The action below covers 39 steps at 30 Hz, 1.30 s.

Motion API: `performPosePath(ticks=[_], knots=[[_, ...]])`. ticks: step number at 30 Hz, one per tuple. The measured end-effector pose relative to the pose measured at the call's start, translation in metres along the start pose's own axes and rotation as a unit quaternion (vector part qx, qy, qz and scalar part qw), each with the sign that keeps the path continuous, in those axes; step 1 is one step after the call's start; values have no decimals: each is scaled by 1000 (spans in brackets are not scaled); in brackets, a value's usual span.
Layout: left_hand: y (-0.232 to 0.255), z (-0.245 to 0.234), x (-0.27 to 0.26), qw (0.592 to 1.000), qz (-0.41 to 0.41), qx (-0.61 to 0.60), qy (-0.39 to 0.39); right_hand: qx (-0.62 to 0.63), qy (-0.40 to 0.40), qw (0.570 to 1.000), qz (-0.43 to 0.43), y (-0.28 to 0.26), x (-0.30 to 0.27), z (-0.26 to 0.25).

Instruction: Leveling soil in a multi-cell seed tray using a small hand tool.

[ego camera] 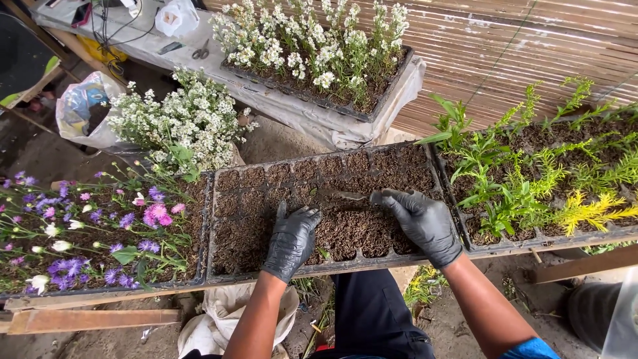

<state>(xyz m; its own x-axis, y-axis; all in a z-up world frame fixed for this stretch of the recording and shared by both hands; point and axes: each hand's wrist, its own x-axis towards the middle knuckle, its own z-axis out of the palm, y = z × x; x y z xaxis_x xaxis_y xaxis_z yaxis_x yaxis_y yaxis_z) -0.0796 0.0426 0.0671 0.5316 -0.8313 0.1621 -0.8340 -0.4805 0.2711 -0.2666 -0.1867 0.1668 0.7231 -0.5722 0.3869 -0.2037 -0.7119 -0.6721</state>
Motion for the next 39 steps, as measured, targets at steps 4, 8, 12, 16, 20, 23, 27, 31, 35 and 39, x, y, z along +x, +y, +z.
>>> performPosePath(ticks=[4, 8, 12, 16, 20, 23, 27, 31, 35, 39], knots=[[4, -16, 4, 1000, -15, 11, -12, -9, -12, 996, 85, -15, -6, -14], [-18, 24, 15, 999, -3, 42, -20, -94, 19, 980, 172, -18, -23, -27], [-15, 55, 28, 997, -2, 67, -37, -8, 13, 983, 185, -26, -22, -8], [-14, 59, 34, 998, 0, 65, -27, 4, 29, 987, 161, 8, -19, 20], [-59, 142, 35, 998, 12, 42, -34, -4, -1, 985, 175, -3, -1, 14], [-18, 38, 26, 999, 19, 41, 3, 6, 20, 989, 146, -22, -4, 11], [-24, 60, 35, 992, 28, 123, 1, 6, 51, 989, 138, -24, -14, -13], [-1, 13, 46, 993, -14, 116, -29, -82, 50, 984, 147, 8, -33, -19], [6, -6, 48, 994, -16, 88, -59, -81, 38, 992, 92, 25, -37, -9], [-8, 26, 41, 995, -21, 91, -29, -31, 51, 996, 68, 10, -19, 6]])
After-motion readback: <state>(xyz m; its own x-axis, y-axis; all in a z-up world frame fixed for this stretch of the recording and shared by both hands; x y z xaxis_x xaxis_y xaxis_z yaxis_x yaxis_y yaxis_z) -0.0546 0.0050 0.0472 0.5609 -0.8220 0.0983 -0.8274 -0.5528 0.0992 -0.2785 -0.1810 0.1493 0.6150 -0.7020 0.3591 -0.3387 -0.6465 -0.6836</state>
